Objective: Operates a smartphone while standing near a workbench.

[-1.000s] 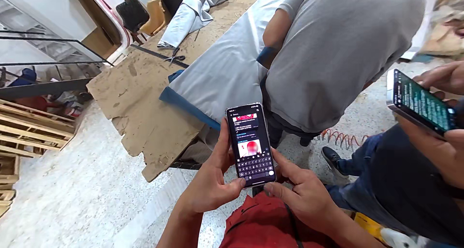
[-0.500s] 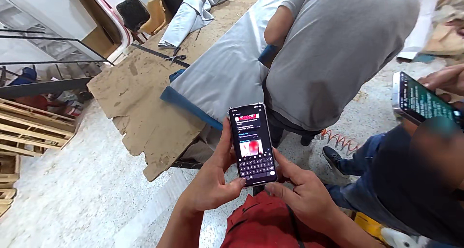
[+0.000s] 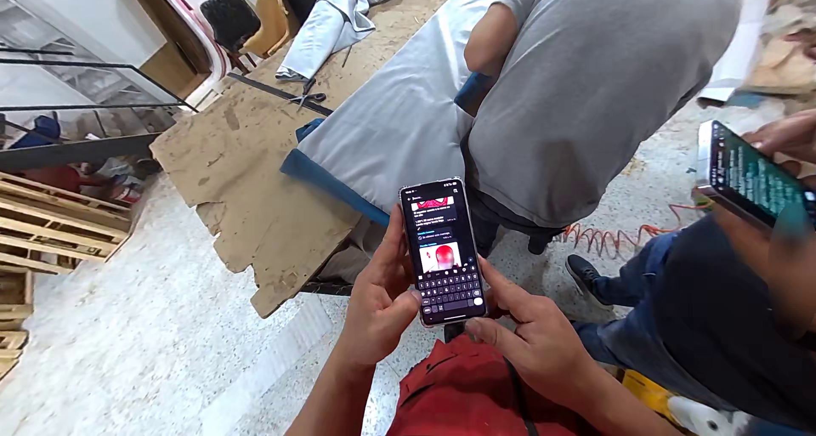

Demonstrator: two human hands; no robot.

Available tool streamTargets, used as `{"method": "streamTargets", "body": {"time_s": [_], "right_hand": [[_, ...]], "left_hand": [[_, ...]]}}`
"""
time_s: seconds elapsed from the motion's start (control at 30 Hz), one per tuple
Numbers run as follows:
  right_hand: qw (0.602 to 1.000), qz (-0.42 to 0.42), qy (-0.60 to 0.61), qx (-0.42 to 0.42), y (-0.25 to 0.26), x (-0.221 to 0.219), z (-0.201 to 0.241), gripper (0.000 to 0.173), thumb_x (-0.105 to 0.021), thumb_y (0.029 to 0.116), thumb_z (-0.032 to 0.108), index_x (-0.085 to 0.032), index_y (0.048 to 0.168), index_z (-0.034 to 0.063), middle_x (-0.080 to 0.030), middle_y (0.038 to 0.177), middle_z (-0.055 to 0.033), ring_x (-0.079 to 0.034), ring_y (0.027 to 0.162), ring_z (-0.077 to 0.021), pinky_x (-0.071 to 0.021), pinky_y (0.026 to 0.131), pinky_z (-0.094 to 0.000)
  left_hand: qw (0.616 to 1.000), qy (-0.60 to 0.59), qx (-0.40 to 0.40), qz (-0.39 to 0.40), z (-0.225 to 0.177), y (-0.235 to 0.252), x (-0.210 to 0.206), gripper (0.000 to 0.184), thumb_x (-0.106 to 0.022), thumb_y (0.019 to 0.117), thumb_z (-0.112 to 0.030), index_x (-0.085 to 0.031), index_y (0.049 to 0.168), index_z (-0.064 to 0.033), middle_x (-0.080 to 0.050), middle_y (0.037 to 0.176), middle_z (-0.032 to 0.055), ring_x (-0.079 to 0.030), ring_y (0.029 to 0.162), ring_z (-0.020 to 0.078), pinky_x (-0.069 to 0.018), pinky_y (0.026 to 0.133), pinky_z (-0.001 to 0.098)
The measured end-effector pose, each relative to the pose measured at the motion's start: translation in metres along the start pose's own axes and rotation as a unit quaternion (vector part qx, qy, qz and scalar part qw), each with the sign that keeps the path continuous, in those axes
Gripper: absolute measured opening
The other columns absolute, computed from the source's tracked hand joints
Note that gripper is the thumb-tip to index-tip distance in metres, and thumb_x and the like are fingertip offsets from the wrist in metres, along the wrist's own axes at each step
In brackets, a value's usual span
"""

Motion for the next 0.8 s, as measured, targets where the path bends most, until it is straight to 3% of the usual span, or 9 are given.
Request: {"method": "streamTargets", "body": {"time_s": [0.17,0.37,0.5,0.73,0.8], "right_hand": [[1.0,0.003,-0.007,0.0,-0.0002,0.0006,0.0017,0.067,-0.067,0.1011,0.03,-0.038,0.16,0.0162,-0.076,0.105,0.0014,-0.073,0.09,-0.0102,-0.064,0.084,-0.03],[1.0,0.001,-0.008,-0.004,-0.0003,0.0014,0.0024,0.068,-0.067,0.1012,0.031,-0.037,0.161,0.0161,-0.076,0.103,0.0007,-0.073,0.088,-0.0103,-0.064,0.083,-0.0304],[1.0,-0.003,-0.005,-0.009,-0.0011,0.002,0.0026,0.068,-0.067,0.1009,0.031,-0.038,0.16,0.0172,-0.076,0.105,0.0005,-0.073,0.089,-0.0104,-0.0642,0.083,-0.0307],[1.0,0.004,-0.002,-0.014,-0.0008,0.0013,0.0034,0.069,-0.067,0.1009,0.032,-0.037,0.161,0.0172,-0.076,0.107,0.0006,-0.073,0.091,-0.0109,-0.0639,0.085,-0.0312],[1.0,0.008,-0.002,-0.02,0.0002,0.001,0.0032,0.069,-0.067,0.1009,0.032,-0.037,0.161,0.017,-0.076,0.109,0.0009,-0.073,0.094,-0.0107,-0.0637,0.087,-0.0311]], "left_hand": [[0.999,0.009,-0.02,-0.046,0.0009,0.0003,-0.005,0.088,-0.059,0.0905,0.0,-0.018,0.166,-0.0179,-0.046,0.155,0.0175,-0.062,0.126,0.0305,-0.0567,0.102,0.0468],[0.999,0.011,-0.013,-0.038,0.0011,0.0023,-0.005,0.09,-0.057,0.0894,0.003,-0.016,0.167,-0.0181,-0.046,0.155,0.018,-0.062,0.125,0.0309,-0.0567,0.102,0.0465],[0.999,0.017,-0.018,-0.037,0.0006,0.0019,-0.005,0.089,-0.058,0.09,0.002,-0.018,0.166,-0.0188,-0.046,0.155,0.0177,-0.063,0.124,0.0304,-0.0573,0.101,0.0461],[0.999,0.013,-0.02,-0.029,0.0014,0.0004,-0.0028,0.088,-0.065,0.0929,-0.016,-0.016,0.166,-0.0187,-0.044,0.156,0.0187,-0.061,0.127,0.0324,-0.0566,0.102,0.0489],[0.999,-0.009,-0.017,-0.039,0.0028,0.0,-0.0025,0.084,-0.061,0.0945,-0.016,-0.018,0.166,-0.0192,-0.042,0.158,0.0176,-0.059,0.129,0.0317,-0.0554,0.103,0.0492]]}}
Point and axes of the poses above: each hand's wrist, its own y-axis towards the middle knuckle, its own x-axis out of the back of the hand, z = x × y, the point moved 3 cm from there along y, towards the middle knuckle
